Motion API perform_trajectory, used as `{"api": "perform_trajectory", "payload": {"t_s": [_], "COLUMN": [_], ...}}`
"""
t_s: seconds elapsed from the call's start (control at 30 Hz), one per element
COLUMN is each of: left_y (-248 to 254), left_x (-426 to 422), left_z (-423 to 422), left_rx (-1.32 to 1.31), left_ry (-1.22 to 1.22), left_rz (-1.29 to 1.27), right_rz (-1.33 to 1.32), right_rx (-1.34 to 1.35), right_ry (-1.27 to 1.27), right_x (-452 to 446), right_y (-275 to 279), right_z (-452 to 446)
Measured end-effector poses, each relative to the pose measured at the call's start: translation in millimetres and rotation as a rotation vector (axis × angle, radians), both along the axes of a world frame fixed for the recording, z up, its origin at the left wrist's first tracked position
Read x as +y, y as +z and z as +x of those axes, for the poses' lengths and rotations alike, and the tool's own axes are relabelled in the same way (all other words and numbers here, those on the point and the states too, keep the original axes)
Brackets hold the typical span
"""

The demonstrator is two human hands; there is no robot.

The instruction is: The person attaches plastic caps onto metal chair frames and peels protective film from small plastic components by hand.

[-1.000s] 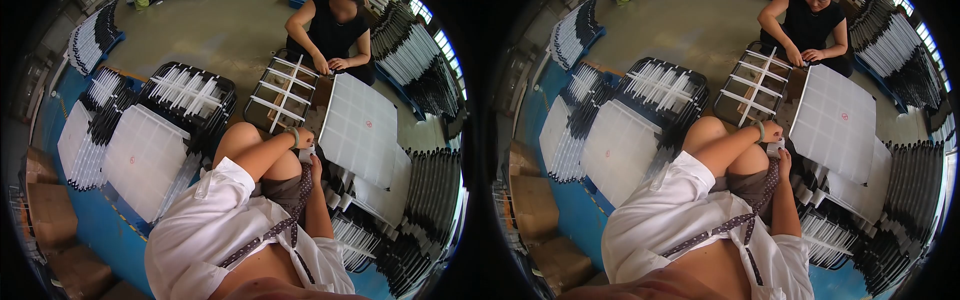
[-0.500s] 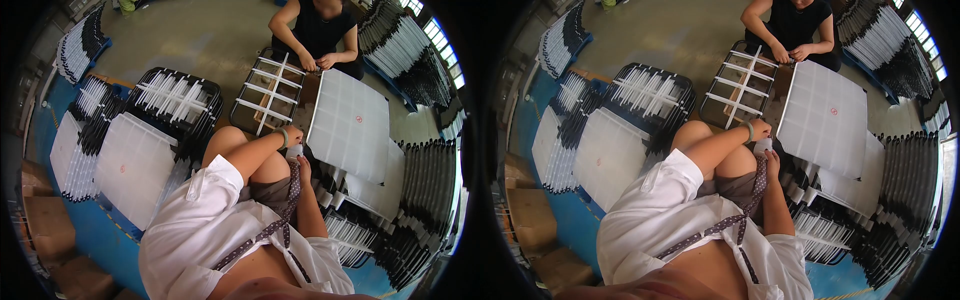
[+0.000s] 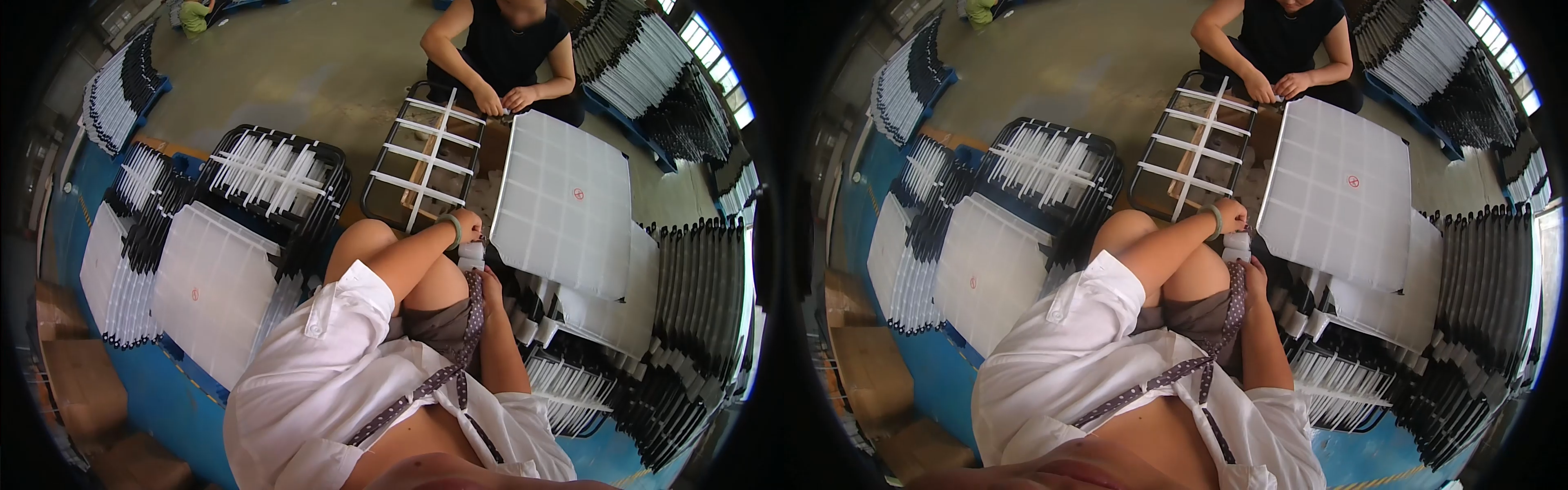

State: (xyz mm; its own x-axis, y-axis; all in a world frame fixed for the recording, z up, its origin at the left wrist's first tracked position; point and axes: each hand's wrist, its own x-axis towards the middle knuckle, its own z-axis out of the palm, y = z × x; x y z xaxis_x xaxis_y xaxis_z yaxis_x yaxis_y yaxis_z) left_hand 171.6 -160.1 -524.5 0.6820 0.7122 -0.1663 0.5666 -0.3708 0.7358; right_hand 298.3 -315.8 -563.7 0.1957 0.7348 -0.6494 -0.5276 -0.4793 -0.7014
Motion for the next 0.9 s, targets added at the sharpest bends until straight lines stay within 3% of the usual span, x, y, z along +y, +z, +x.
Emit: {"api": "perform_trajectory", "payload": {"t_s": [0.13, 0.27, 0.43, 0.57, 0.67, 0.77, 0.87, 0.9], "left_y": [-13.5, -24.0, -22.2, -17.5, -9.5, 8.8, 8.2, 6.7], "left_x": [0.9, 5.3, 8.6, 1.3, -2.5, -5.2, -5.6, -3.2], "left_z": [4.9, 8.8, 1.5, 0.9, 1.3, 0.2, 0.2, 1.9], "left_rx": [-0.011, 0.069, -0.030, -0.071, -0.138, -0.124, -0.102, -0.071], "left_ry": [-0.052, -0.166, -0.212, -0.170, -0.123, -0.115, -0.107, -0.113], "left_rz": [0.204, 0.230, 0.256, 0.246, 0.211, 0.314, 0.437, 0.451], "right_rz": [-0.008, 0.063, -0.099, -0.057, -0.177, -0.139, -0.074, -0.061], "right_rx": [0.132, 0.172, 0.172, 0.147, 0.151, 0.301, 0.376, 0.332], "right_ry": [0.006, -0.011, -0.248, -0.281, -0.353, -0.377, -0.224, -0.203], "right_x": [-5.9, -6.5, -4.4, 1.3, 5.7, 7.3, 6.4, 10.2], "right_y": [-5.7, -3.1, 32.8, -11.2, -16.3, -26.2, -23.8, -51.3], "right_z": [-2.8, -5.7, -21.0, -15.3, -15.2, -14.2, -11.2, -8.9]}}
